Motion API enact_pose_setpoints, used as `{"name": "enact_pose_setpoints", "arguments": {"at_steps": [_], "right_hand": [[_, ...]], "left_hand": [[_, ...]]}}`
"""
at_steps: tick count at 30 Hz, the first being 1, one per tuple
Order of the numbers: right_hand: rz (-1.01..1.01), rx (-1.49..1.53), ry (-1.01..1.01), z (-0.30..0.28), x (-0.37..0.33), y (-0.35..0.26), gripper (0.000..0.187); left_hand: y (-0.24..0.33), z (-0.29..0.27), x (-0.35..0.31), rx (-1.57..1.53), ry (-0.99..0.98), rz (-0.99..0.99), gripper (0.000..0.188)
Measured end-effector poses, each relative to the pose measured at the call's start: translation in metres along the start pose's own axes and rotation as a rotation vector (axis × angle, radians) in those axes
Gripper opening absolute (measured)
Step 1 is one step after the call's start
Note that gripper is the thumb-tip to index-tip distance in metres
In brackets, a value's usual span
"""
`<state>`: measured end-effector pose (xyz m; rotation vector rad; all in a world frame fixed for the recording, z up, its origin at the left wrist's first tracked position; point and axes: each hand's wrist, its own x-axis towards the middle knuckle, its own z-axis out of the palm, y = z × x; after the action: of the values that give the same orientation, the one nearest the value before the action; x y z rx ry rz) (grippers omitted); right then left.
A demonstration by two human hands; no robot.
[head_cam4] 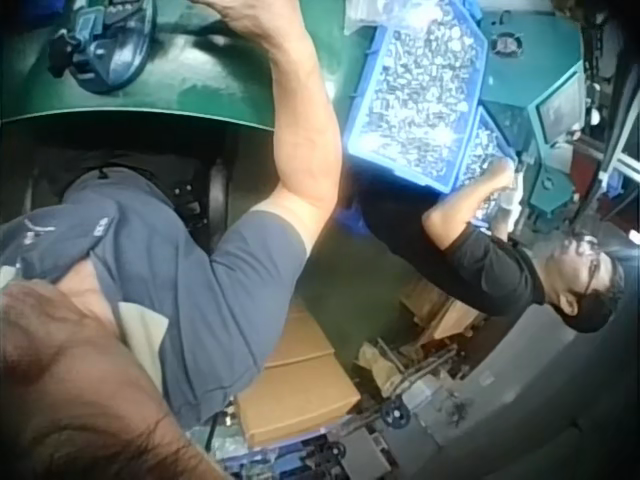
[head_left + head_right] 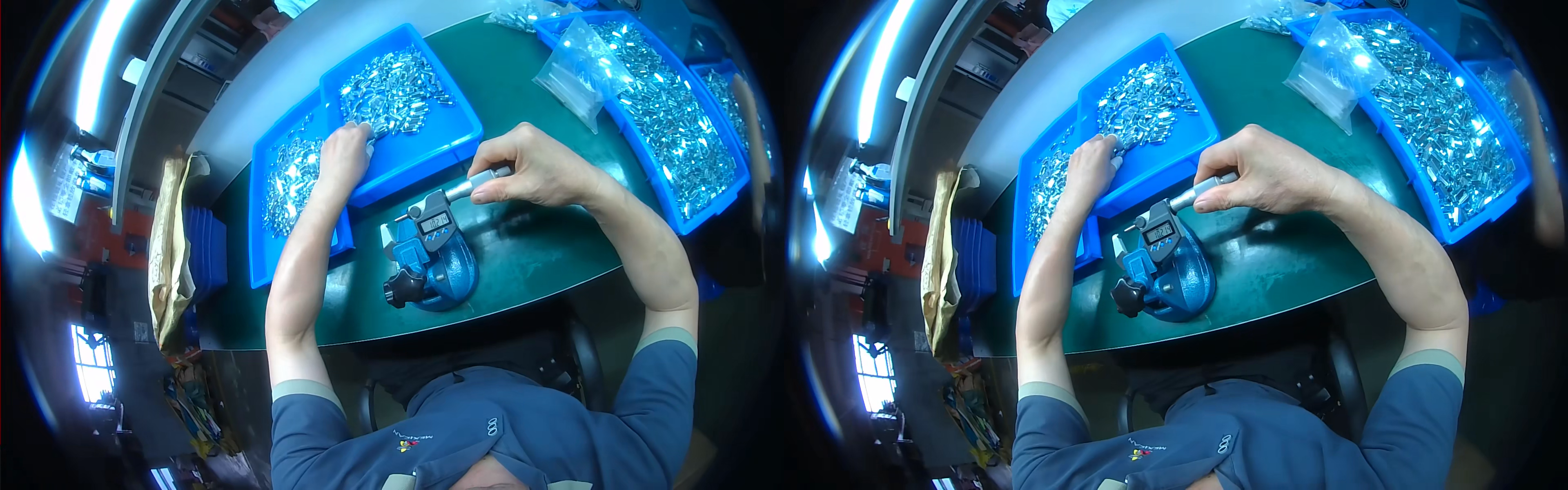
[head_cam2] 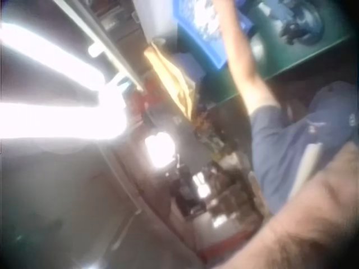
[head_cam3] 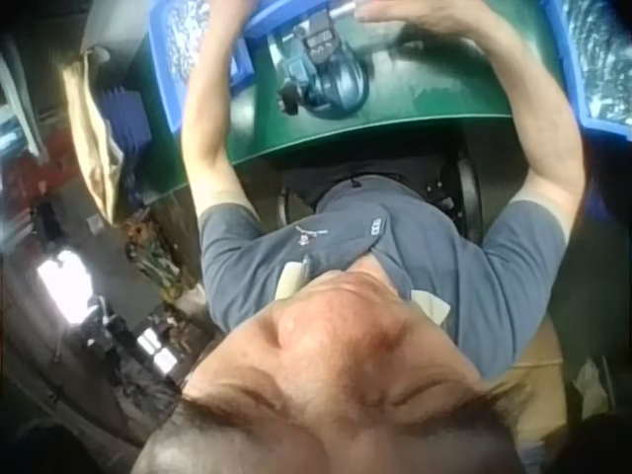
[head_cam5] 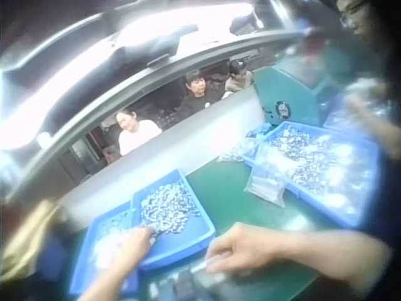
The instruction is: The person measures small metal components with a digital micrometer for quality inspection.
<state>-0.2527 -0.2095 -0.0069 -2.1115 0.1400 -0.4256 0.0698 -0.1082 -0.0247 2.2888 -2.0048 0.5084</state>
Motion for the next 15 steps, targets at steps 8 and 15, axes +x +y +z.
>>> {"name": "enact_pose_setpoints", "arguments": {"at_steps": [8,15], "right_hand": [[-0.007,0.024,0.006,0.0,-0.001,0.004,0.038],[0.022,-0.016,0.007,0.001,0.0,0.003,0.038]], "left_hand": [[0.04,-0.059,-0.056,-1.136,-0.035,-0.336,0.036],[0.063,-0.062,-0.115,-1.685,0.039,-0.398,0.034]]}}
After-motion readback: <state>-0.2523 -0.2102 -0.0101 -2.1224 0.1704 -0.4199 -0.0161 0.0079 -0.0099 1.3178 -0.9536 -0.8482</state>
